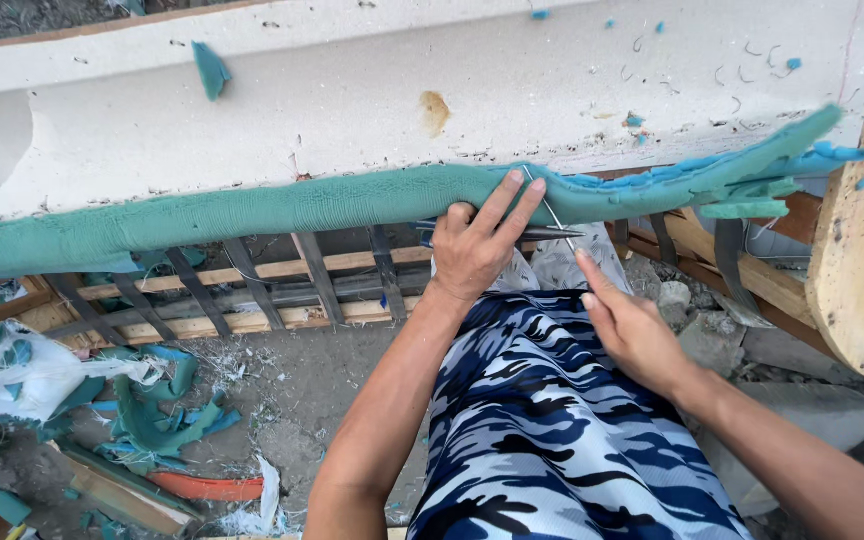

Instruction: The person uses pliers to trim excess green fabric from the edge of a long white foam piece. They repeatedly pull and cut small sections of fabric along the seam, removing loose pieces as they work.

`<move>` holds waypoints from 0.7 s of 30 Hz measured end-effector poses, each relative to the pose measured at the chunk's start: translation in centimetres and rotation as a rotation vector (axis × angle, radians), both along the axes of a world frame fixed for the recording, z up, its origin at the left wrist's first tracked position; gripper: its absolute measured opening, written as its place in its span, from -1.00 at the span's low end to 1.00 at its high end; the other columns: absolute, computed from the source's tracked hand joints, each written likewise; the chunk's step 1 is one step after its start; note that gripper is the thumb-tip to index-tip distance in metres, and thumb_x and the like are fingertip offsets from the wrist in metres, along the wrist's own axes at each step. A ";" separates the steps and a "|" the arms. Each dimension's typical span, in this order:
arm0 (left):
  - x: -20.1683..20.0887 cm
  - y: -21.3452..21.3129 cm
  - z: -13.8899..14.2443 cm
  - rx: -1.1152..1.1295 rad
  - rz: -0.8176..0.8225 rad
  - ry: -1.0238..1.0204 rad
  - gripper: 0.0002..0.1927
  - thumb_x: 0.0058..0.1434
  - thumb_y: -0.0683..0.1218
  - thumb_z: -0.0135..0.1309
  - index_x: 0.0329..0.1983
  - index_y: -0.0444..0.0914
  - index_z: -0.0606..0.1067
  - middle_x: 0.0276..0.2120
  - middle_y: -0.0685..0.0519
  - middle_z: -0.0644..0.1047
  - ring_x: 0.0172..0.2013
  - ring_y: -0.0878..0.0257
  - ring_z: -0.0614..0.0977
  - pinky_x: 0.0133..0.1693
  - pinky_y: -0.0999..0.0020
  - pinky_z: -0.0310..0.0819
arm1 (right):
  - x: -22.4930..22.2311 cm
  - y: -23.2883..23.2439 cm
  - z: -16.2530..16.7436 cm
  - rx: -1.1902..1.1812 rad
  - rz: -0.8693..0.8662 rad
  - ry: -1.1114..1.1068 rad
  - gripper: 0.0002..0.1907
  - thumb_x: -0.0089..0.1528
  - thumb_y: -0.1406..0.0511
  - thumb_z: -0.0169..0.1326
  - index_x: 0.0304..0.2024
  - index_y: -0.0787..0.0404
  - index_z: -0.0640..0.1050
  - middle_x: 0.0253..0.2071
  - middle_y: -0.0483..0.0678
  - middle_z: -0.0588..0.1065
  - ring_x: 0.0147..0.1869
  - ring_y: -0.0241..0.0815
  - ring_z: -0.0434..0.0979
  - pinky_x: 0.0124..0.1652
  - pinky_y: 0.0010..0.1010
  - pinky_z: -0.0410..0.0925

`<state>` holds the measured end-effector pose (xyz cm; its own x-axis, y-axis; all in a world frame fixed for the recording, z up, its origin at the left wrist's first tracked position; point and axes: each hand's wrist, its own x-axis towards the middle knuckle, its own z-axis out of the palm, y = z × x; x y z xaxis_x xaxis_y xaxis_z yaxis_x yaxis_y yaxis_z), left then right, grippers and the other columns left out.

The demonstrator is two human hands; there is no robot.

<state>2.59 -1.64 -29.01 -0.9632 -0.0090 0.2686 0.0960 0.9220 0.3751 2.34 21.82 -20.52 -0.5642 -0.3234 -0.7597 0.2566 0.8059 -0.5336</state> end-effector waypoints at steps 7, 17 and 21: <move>0.3 0.3 -0.3 -0.004 0.003 -0.005 -0.41 0.23 -0.19 0.24 0.31 0.15 0.51 0.28 0.30 0.45 -0.35 0.26 0.28 -0.34 0.44 0.35 | 1.7 -2.0 -1.8 -0.156 -0.030 0.257 -0.41 0.38 0.28 -0.02 0.47 0.05 0.24 -0.03 0.29 0.54 -0.19 0.00 0.62 -0.13 -0.37 0.42; 0.7 0.6 -1.0 0.022 0.021 -0.023 -0.48 0.30 -0.15 0.23 0.29 0.18 0.52 0.25 0.33 0.47 -0.34 0.29 0.29 -0.34 0.49 0.32 | -0.5 -3.4 1.2 -0.288 -0.084 0.096 -0.40 0.45 0.30 -0.11 0.52 0.22 0.13 0.34 0.23 0.37 0.23 -0.03 0.48 0.18 -0.31 0.26; 0.5 0.4 -0.8 -0.008 0.016 0.003 -0.49 0.30 -0.10 0.23 0.29 0.18 0.51 0.25 0.31 0.47 -0.35 0.27 0.27 -0.35 0.48 0.31 | 0.2 -8.4 -2.7 -0.378 -0.222 -0.020 -0.51 0.43 0.21 -0.16 0.37 0.27 0.29 -0.32 -0.01 0.41 -0.27 -0.25 0.40 -0.17 -0.40 0.34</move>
<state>3.08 -1.22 -29.82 -0.9621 -0.0224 0.2719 0.0823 0.9265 0.3673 2.52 13.42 -23.19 -0.6379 -0.4528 -0.6230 0.4150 0.4793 -0.7733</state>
